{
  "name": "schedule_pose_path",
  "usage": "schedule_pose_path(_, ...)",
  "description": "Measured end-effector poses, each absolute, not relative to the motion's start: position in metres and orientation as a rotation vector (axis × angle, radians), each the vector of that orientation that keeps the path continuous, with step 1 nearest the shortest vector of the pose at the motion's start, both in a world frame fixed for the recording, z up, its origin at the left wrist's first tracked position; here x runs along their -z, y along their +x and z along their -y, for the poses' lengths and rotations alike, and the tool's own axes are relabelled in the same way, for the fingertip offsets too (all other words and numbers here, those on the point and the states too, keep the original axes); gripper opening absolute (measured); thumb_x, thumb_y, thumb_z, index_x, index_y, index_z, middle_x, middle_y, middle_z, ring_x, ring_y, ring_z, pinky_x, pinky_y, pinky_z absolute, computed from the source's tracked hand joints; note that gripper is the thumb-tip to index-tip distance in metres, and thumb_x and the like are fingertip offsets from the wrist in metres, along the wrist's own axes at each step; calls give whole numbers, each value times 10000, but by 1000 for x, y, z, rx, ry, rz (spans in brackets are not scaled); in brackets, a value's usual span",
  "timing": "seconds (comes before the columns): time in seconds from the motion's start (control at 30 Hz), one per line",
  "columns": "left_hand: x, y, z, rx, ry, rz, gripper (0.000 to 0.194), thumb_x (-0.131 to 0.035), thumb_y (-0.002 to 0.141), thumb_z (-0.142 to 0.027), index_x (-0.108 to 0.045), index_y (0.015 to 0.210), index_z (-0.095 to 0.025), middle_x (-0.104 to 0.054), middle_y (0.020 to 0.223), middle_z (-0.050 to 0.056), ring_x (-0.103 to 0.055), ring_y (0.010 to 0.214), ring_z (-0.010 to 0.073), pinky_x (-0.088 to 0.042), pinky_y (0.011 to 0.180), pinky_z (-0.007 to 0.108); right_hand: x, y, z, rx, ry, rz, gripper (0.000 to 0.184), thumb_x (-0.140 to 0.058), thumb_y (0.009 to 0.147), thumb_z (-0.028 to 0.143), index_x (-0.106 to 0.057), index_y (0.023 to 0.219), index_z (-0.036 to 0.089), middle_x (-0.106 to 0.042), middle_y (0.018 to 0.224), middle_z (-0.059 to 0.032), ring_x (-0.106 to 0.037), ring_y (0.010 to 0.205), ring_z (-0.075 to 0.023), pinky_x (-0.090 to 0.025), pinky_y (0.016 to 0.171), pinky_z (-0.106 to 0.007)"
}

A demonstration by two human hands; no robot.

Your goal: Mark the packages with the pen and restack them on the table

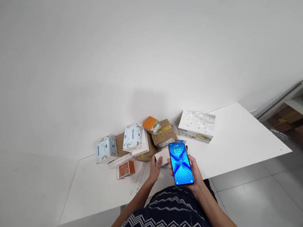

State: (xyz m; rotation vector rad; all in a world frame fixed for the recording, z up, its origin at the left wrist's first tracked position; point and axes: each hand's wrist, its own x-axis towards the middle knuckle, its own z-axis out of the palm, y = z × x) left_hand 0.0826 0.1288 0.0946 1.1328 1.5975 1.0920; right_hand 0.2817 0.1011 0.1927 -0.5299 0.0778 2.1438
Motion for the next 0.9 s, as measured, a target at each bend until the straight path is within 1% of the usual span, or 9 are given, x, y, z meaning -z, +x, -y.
schedule_pose_path(0.13,-91,82,-128,-1086,1118,-1625,525,-572,793,-596,-562,1124,-189,-651,1139,116,-595,1092,256,-425,978,402,-187,280,-106,-2118,-543,-84,525,-442,900,443,-519,1333,158,-706,1131,-155,-713,888,-265,-559,799,-461)
schedule_pose_path(0.3,-88,80,-128,-1072,1074,-1664,513,-588,795,-553,-551,1151,-186,-653,1134,123,-604,1081,259,-441,962,401,-177,287,-111,-2075,-607,-112,531,-444,902,422,-504,1338,125,-700,1131,-182,-707,926,-282,-557,808,-477)
schedule_pose_path(0.53,-91,74,-126,-1062,1054,-1692,527,-633,777,-466,-523,1194,-162,-612,1208,156,-569,1150,270,-423,994,407,-156,307,-107,-1971,-703,-104,528,-476,871,406,-514,1320,129,-704,1132,-166,-698,965,-278,-565,818,-445)
schedule_pose_path(0.63,-93,71,-121,-1051,1061,-1667,547,-632,782,-426,-493,1243,-167,-578,1266,162,-554,1177,268,-439,979,401,-150,316,-104,-1918,-765,-73,543,-476,858,416,-501,1336,159,-701,1141,-158,-690,984,-297,-562,812,-482)
schedule_pose_path(0.7,-95,69,-117,-1001,1099,-1654,603,-645,769,-401,-457,1296,-176,-544,1315,166,-533,1204,279,-450,964,410,-148,323,-104,-1876,-840,-76,555,-469,852,431,-493,1345,176,-699,1141,-162,-687,986,-316,-558,801,-514)
schedule_pose_path(0.77,-98,68,-113,-943,1209,-1666,679,-678,732,-356,-426,1339,-188,-500,1366,165,-484,1257,296,-420,1004,437,-145,331,-103,-1830,-922,-108,549,-463,851,443,-501,1332,182,-700,1133,-166,-686,982,-327,-552,800,-529)
schedule_pose_path(0.83,-104,69,-110,-899,1383,-1693,737,-704,688,-297,-418,1360,-198,-442,1419,159,-398,1329,310,-329,1089,465,-139,340,-103,-1770,-1003,-119,516,-469,848,446,-534,1284,178,-710,1099,-164,-691,961,-324,-553,799,-519)
schedule_pose_path(0.9,-111,72,-109,-838,1558,-1709,769,-709,661,-259,-419,1372,-205,-378,1462,152,-314,1380,320,-242,1142,474,-126,350,-101,-1693,-1106,-78,461,-501,832,434,-581,1201,171,-723,1039,-154,-701,906,-302,-563,777,-476)
